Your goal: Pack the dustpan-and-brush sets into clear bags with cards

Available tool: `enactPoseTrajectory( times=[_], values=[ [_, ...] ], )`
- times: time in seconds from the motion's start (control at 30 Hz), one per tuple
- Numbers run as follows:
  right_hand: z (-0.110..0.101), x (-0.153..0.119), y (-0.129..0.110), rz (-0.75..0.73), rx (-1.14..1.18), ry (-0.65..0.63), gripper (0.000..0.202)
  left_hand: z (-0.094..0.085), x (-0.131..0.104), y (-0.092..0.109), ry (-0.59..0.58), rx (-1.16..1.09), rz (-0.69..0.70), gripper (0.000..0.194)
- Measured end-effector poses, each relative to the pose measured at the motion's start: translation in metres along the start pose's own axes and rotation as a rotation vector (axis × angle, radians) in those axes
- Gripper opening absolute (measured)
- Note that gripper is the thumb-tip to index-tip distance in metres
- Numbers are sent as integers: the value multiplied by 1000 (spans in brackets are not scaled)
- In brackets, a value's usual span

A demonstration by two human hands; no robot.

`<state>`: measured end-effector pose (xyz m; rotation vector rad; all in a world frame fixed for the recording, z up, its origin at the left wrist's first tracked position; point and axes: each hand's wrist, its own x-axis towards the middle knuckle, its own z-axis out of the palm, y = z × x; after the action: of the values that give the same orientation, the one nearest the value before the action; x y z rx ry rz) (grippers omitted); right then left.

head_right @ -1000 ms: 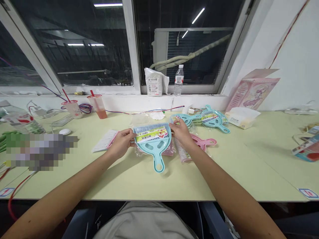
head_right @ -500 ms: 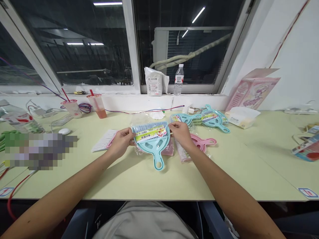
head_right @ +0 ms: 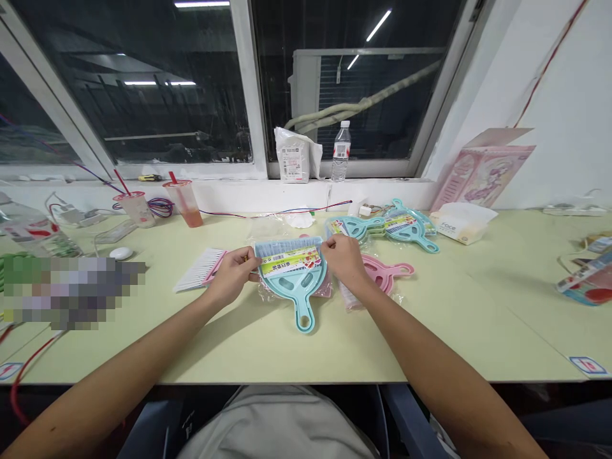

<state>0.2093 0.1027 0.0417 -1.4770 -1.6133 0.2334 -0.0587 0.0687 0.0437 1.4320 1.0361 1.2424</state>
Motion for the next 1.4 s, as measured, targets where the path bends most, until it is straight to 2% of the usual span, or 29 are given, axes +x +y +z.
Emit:
enactPoseTrajectory(
  times=[0.13,0.33,0.43,0.5,0.6,0.67,0.73,0.8,0.87,1.0,1.2,1.4],
  values=[
    [2,-1,1,14,69,10,24,-2,2,-4,16,0,13,29],
    [5,2,6,153,438,-42,37,-3,4,-6,54,-29,-4,27],
    [4,4,7,178,452,-30,35,-3,4,-5,59,-36,-7,26],
    [1,4,7,60,330,70,28,-3,5,-6,64,-33,-7,26],
    [-1,2,4,-266,137,191,21,-4,5,-7,68,-29,-8,26],
    [0,-3,-4,-462,64,153,20,-3,5,-7,61,-29,-10,27],
    [4,-9,-15,-595,14,57,23,-2,4,-7,52,-24,-12,28],
    [10,-14,-25,-672,-34,-23,27,0,3,-6,45,-20,-12,29],
    [16,-17,-32,-702,-75,-52,29,1,2,-5,37,-22,-8,29],
    [20,-13,-26,-688,-106,-23,27,1,0,-4,9,-37,1,27],
    [12,0,-5,-601,-148,42,22,-3,2,-6,11,-48,22,28],
    [15,9,11,-362,-28,35,20,-4,2,-7,11,-11,38,26]
  ],
)
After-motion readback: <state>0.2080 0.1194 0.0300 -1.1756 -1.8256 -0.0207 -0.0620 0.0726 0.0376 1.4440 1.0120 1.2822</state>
